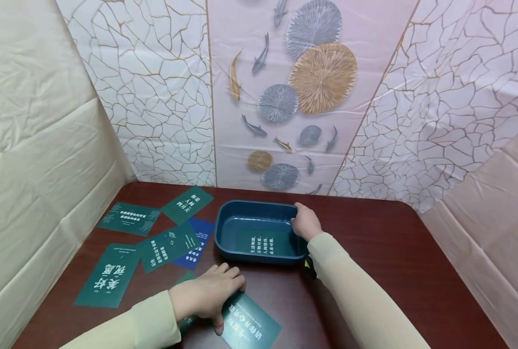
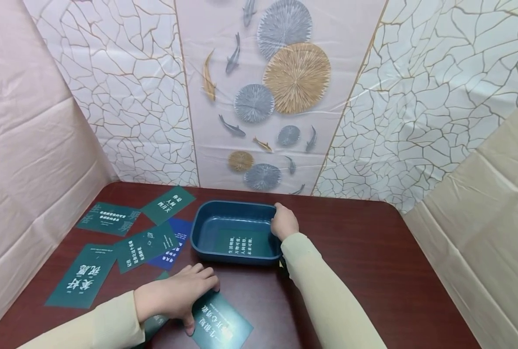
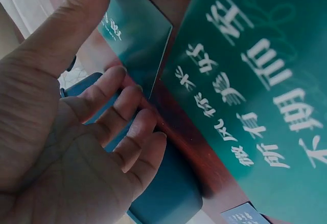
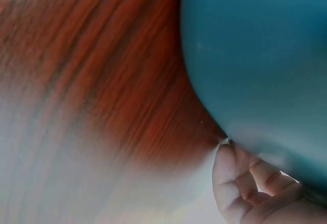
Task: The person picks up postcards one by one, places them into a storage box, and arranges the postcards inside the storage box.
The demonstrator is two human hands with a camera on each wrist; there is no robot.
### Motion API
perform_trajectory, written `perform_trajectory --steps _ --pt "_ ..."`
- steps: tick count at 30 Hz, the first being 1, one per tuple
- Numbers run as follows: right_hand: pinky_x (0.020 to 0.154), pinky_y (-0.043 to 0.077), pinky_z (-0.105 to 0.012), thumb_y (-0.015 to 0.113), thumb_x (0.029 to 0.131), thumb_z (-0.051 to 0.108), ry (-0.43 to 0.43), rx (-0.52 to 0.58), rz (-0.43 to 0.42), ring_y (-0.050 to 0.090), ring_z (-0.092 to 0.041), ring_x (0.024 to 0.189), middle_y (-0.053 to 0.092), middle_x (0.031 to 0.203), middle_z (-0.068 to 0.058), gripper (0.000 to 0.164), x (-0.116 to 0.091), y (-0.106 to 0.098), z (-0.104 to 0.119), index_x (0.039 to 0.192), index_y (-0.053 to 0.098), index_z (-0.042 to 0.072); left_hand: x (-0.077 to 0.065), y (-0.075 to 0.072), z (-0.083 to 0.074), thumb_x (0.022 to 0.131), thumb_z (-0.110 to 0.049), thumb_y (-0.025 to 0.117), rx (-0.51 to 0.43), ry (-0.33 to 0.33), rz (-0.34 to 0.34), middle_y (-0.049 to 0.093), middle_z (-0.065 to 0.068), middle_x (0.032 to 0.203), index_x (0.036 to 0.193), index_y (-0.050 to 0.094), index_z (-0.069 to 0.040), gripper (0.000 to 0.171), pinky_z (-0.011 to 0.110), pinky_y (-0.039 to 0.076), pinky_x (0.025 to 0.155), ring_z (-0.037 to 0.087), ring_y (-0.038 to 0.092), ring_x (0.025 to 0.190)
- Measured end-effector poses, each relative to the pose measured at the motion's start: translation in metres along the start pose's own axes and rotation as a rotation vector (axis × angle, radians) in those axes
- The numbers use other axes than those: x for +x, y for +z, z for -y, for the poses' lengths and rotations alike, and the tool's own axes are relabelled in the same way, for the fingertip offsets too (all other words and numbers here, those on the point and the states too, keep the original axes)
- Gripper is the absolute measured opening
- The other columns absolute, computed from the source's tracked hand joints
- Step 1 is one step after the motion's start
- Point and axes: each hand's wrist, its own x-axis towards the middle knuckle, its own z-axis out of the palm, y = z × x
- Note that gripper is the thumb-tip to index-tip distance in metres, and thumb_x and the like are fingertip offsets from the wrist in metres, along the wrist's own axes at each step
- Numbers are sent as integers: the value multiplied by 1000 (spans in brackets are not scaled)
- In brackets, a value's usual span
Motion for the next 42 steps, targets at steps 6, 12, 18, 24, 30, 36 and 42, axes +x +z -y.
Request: perform_trajectory --steps 6,12,18,24,30,36,42 --pt "97 44 -50 56 98 12 -4 3 1 50 -35 123 43 144 -20 56 0 0 -2 149 33 3 2 2 -1 46 -47 93 -1 -35 15 45 -10 106 115 52 -24 84 33 39 86 12 39 93" --pt "96 45 -49 55 99 12 -3 -4 5 51 -35 122 44 144 -19 56 2 0 -1 149 32 4 2 1 -1 45 -47 94 8 -44 12 42 -9 105 114 52 -24 85 33 38 86 13 38 94" --pt "96 44 -50 56 98 12 -5 1 4 50 -35 123 43 145 -19 57 1 -1 0 150 32 3 2 0 -3 43 -47 94 22 -46 2 41 -8 105 113 51 -22 86 34 39 87 12 40 95" --pt "97 44 -50 56 98 12 -3 -4 2 49 -35 124 43 145 -19 57 1 -1 -1 149 33 4 4 1 -3 44 -44 95 -3 -35 13 41 -9 103 112 46 -22 86 33 39 87 12 39 93" --pt "98 43 -50 57 98 12 -5 -10 -9 49 -34 125 44 144 -18 56 1 -2 0 149 35 4 2 1 -4 45 -46 94 15 -37 -11 41 -9 104 116 47 -23 89 34 39 88 13 39 94" --pt "97 43 -51 57 98 12 3 -18 -12 49 -35 124 45 143 -19 56 1 -2 1 148 36 4 2 1 -3 51 -44 93 1 -23 -22 39 -7 108 119 51 -22 84 34 41 86 13 39 96" --pt "97 43 -52 57 98 14 25 -19 -4 49 -34 124 44 145 -17 56 2 0 -1 149 35 6 2 -5 -3 62 -31 92 -90 -32 -71 42 -6 104 114 58 -20 63 29 45 78 11 42 88"
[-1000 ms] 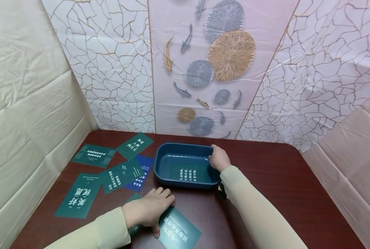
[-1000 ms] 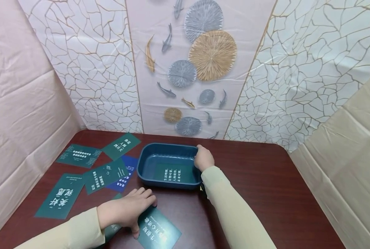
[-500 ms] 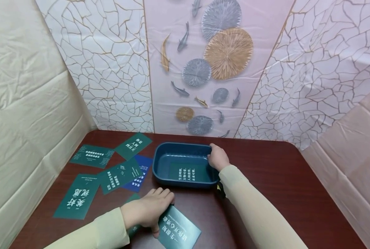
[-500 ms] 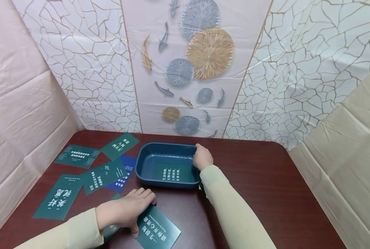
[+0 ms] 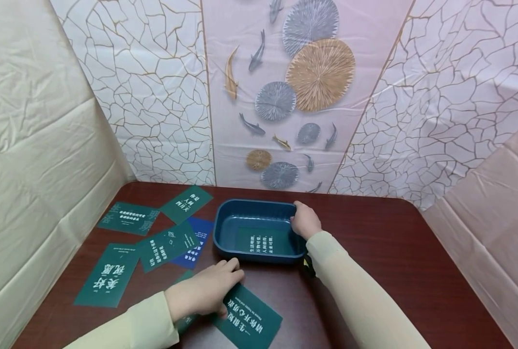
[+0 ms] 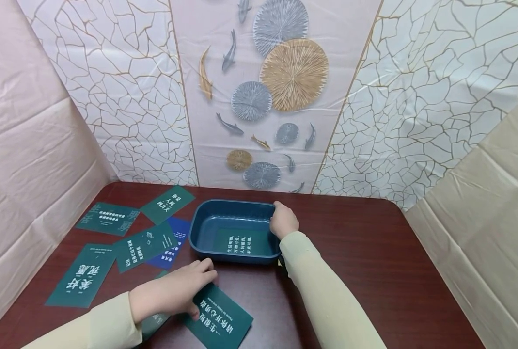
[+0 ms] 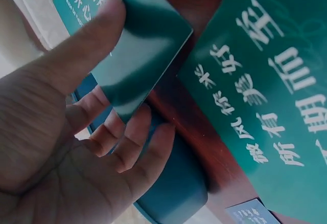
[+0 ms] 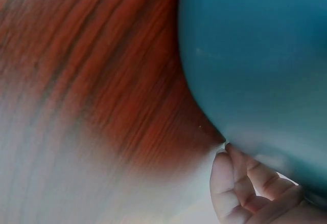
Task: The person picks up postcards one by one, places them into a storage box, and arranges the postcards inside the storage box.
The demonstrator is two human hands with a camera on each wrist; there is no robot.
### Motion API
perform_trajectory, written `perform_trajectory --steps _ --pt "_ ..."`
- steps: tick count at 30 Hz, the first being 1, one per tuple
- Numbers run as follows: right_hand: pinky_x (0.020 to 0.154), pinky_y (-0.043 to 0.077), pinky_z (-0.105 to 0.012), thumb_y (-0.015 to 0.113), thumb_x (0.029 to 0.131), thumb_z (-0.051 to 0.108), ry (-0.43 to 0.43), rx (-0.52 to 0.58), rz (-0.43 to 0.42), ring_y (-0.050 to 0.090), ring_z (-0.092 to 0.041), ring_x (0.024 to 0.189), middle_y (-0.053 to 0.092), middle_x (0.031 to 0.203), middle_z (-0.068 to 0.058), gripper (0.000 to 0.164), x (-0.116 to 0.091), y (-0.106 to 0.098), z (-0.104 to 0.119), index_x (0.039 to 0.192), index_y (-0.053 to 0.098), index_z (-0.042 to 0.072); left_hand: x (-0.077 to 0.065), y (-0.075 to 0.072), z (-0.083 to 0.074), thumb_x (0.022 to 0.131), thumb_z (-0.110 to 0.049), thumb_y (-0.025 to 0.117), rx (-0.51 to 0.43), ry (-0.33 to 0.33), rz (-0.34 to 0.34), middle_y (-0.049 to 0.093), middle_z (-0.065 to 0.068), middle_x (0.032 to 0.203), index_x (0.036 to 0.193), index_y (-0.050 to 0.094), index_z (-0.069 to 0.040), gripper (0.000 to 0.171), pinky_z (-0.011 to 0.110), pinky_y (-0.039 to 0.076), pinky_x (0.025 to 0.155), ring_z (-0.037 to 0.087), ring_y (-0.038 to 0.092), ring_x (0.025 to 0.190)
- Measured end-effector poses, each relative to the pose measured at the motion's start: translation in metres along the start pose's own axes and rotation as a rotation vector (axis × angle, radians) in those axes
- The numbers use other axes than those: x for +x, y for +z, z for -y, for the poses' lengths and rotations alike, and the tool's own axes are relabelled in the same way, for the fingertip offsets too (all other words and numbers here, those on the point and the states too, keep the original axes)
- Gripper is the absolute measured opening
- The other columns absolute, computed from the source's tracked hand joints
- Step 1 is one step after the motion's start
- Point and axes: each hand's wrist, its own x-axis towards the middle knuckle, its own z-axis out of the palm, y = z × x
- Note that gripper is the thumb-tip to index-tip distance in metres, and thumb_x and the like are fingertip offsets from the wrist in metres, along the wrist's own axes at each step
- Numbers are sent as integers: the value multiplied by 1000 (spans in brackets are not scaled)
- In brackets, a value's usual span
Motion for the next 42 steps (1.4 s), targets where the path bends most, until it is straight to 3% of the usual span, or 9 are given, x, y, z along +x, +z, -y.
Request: perform_trajectory --steps 8,14,22,31,38,42 --pt "95 44 -53 57 98 14 7 -5 -6 51 -34 122 46 143 -18 56 -1 1 0 149 35 6 -3 -9 4 79 -24 81 -149 -13 -20 47 -12 95 103 63 -25 30 24 47 73 4 48 81" --pt "95 44 -54 58 98 14 14 -12 -10 52 -34 121 47 142 -18 56 -2 0 0 149 35 7 -4 -17 9 85 -20 75 -289 43 7 54 -16 88 90 62 -26 16 25 45 73 5 51 79" --pt "91 47 -53 57 98 15 24 -28 -12 55 -32 117 49 141 -17 56 -3 0 1 149 35 9 -9 -23 12 89 -15 70 -414 66 44 58 -16 83 88 64 -25 12 24 46 71 3 53 74" --pt "91 47 -53 58 98 15 21 -35 -17 55 -32 117 50 140 -17 56 -1 1 1 149 36 9 -10 -30 20 92 -17 67 -493 107 17 61 -14 87 91 65 -27 10 25 47 73 5 54 79" --pt "91 47 -53 58 97 15 2 -31 -19 55 -33 118 49 140 -18 56 -2 0 0 149 36 8 -13 -43 24 94 -14 64 -592 36 -9 63 -6 86 95 66 -23 10 29 51 63 14 60 68" --pt "92 46 -53 57 98 15 -12 -23 -27 54 -33 118 48 141 -17 56 -3 0 1 149 36 7 -12 -48 25 95 -13 63 -581 10 -72 62 -5 86 100 65 -20 9 30 51 66 19 62 71"
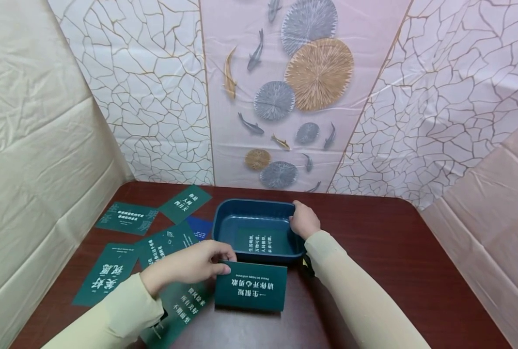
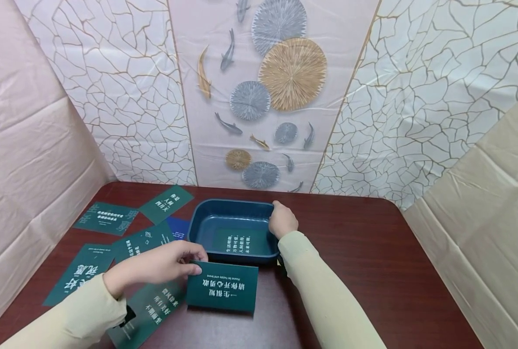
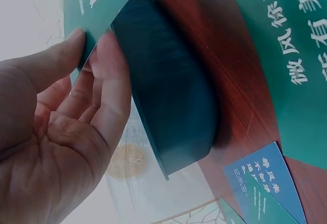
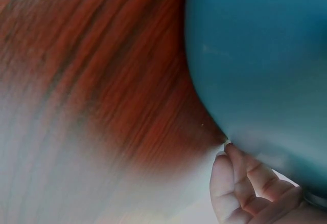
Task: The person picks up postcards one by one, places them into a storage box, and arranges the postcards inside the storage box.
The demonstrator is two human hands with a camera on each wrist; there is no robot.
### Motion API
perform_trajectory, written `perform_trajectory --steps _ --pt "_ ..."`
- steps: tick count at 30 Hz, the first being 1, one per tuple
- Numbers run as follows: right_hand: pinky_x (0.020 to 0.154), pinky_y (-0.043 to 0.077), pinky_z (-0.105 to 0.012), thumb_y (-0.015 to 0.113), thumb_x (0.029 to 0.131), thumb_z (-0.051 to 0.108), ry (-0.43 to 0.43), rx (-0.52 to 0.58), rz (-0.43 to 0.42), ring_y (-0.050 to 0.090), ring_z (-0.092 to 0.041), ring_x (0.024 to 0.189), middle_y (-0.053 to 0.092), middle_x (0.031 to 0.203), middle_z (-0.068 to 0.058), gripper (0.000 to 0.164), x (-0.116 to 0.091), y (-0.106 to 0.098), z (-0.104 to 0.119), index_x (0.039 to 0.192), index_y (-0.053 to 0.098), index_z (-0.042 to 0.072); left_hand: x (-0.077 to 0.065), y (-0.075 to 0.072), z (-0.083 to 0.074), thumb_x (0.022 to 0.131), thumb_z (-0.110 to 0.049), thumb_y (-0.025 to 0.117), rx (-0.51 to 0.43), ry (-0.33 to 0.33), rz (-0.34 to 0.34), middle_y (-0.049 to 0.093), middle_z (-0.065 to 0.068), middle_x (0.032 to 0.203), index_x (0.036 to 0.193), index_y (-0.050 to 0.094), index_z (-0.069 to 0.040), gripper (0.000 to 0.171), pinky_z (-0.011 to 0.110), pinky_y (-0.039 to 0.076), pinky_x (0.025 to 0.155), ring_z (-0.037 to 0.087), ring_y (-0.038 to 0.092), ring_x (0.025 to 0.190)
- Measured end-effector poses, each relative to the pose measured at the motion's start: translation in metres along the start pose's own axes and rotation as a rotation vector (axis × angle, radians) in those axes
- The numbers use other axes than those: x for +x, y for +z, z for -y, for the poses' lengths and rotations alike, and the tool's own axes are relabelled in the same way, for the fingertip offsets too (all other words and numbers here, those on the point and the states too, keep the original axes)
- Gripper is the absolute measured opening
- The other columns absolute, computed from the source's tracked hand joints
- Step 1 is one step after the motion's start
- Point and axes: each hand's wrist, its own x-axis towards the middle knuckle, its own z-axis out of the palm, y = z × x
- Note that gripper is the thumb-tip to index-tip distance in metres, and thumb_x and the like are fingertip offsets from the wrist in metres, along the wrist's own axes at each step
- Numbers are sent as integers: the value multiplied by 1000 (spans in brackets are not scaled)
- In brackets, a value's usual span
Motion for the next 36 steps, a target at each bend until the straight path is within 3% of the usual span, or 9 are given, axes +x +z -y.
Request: perform_trajectory --steps 8,15,21,29,36 --pt "91 48 -51 56 98 15 -9 12 -4 55 -33 117 48 141 -17 55 -1 1 0 149 35 7 3 -4 2 96 -14 60 -43 0 -76 60 -1 89 104 64 -17 9 32 54 67 20 63 75" --pt "79 52 -47 57 98 14 -5 -22 11 60 -32 105 51 138 -17 56 3 -1 -1 149 36 9 6 -9 7 97 -16 60 -140 -33 -123 59 4 91 107 63 -18 11 43 55 73 20 62 79" --pt "78 52 -48 57 98 15 7 -27 28 60 -31 106 51 139 -16 56 4 0 -3 149 36 10 10 -15 8 97 -16 59 -184 -45 -184 58 7 95 112 63 -14 15 41 55 72 22 61 80" --pt "84 51 -50 57 98 16 3 -19 26 59 -31 110 51 138 -17 55 3 -1 -4 149 36 10 22 -28 12 98 -16 58 -210 -89 -328 58 7 107 116 62 -14 19 39 54 72 23 64 79" --pt "87 50 -51 57 98 16 12 1 32 57 -32 114 49 140 -17 56 1 -1 -2 149 35 9 33 -32 24 99 -16 57 -208 -117 -483 61 7 100 116 61 -12 18 40 55 74 20 64 81"
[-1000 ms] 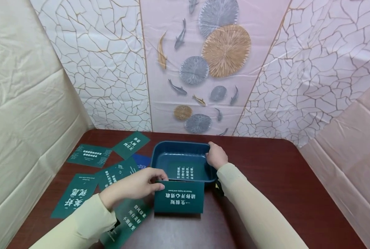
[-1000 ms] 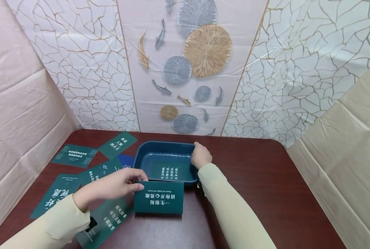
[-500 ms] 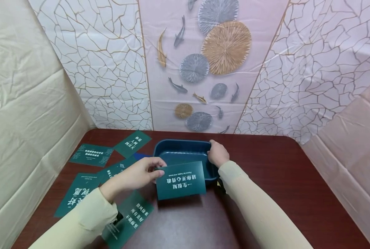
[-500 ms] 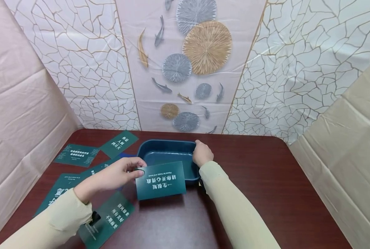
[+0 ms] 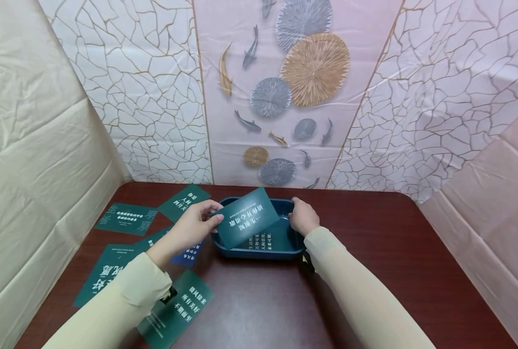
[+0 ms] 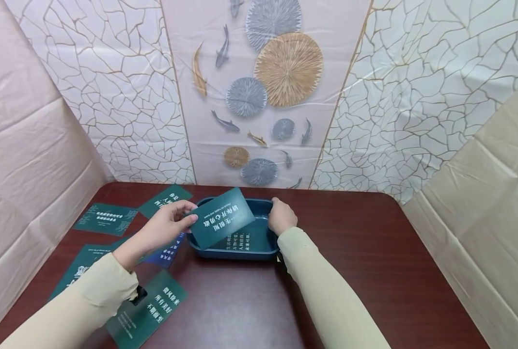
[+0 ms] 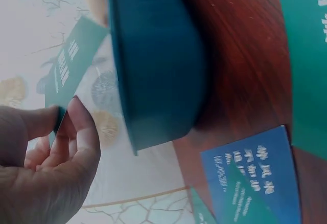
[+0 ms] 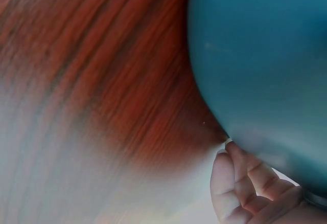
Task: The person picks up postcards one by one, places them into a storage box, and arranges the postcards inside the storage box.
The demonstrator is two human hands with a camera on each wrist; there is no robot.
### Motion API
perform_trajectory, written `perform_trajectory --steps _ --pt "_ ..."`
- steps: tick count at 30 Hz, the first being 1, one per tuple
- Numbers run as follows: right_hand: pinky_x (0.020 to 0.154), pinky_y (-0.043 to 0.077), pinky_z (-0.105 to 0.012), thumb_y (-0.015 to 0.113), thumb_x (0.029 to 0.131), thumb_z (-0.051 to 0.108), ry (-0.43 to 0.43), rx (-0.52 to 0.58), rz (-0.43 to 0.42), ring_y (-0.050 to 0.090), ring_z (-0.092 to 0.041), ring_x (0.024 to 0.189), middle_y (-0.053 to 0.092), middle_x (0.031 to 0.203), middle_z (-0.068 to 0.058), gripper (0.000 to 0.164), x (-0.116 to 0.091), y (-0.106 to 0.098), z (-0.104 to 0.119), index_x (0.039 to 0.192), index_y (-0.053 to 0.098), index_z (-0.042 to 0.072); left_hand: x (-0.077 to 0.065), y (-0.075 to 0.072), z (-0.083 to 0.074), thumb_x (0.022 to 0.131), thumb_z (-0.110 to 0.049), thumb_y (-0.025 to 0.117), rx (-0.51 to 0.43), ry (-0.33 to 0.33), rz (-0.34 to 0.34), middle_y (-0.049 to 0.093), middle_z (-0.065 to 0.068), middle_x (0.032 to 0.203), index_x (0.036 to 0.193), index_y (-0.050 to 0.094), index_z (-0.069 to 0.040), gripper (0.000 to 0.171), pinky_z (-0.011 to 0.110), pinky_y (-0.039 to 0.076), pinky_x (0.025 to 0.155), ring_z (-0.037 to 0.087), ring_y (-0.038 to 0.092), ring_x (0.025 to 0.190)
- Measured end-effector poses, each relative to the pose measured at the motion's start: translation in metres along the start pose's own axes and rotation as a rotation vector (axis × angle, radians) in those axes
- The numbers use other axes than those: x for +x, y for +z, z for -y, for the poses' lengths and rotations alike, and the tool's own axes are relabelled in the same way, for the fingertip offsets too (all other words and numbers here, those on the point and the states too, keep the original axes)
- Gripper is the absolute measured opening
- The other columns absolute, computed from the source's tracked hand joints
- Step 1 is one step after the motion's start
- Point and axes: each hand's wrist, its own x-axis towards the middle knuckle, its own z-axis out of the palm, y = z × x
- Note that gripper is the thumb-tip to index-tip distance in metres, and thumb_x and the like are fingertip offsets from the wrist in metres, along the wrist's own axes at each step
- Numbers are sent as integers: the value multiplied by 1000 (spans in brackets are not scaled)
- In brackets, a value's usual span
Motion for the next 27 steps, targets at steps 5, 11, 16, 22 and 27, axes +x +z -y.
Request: perform_trajectory --steps 5,11,16,22,27 --pt "90 48 -52 57 98 16 8 -1 4 56 -32 114 50 139 -18 56 1 1 1 149 35 8 7 3 6 98 -16 58 -37 -24 -70 60 9 98 116 60 -12 19 39 55 73 22 64 80" --pt "90 48 -52 57 98 16 23 -5 1 56 -31 114 50 139 -17 56 2 1 1 149 35 10 16 9 8 97 -16 60 77 34 -95 63 6 93 113 61 -12 17 38 54 67 25 65 74" --pt "91 48 -53 57 98 16 18 -1 -4 56 -31 114 50 139 -17 56 -1 1 1 149 36 10 22 19 8 96 -18 62 222 66 -94 64 2 94 114 62 -13 19 31 53 64 19 63 72" --pt "91 48 -52 58 98 17 6 -2 -14 57 -31 114 51 138 -16 56 0 2 0 149 36 9 29 29 8 95 -18 63 294 65 -58 63 3 100 115 63 -14 21 30 53 68 15 60 77" --pt "91 48 -52 58 98 16 11 -3 -15 56 -31 114 51 138 -16 56 1 3 0 149 35 10 35 35 11 95 -17 63 347 65 -28 64 2 103 115 62 -15 19 33 52 76 16 59 85"
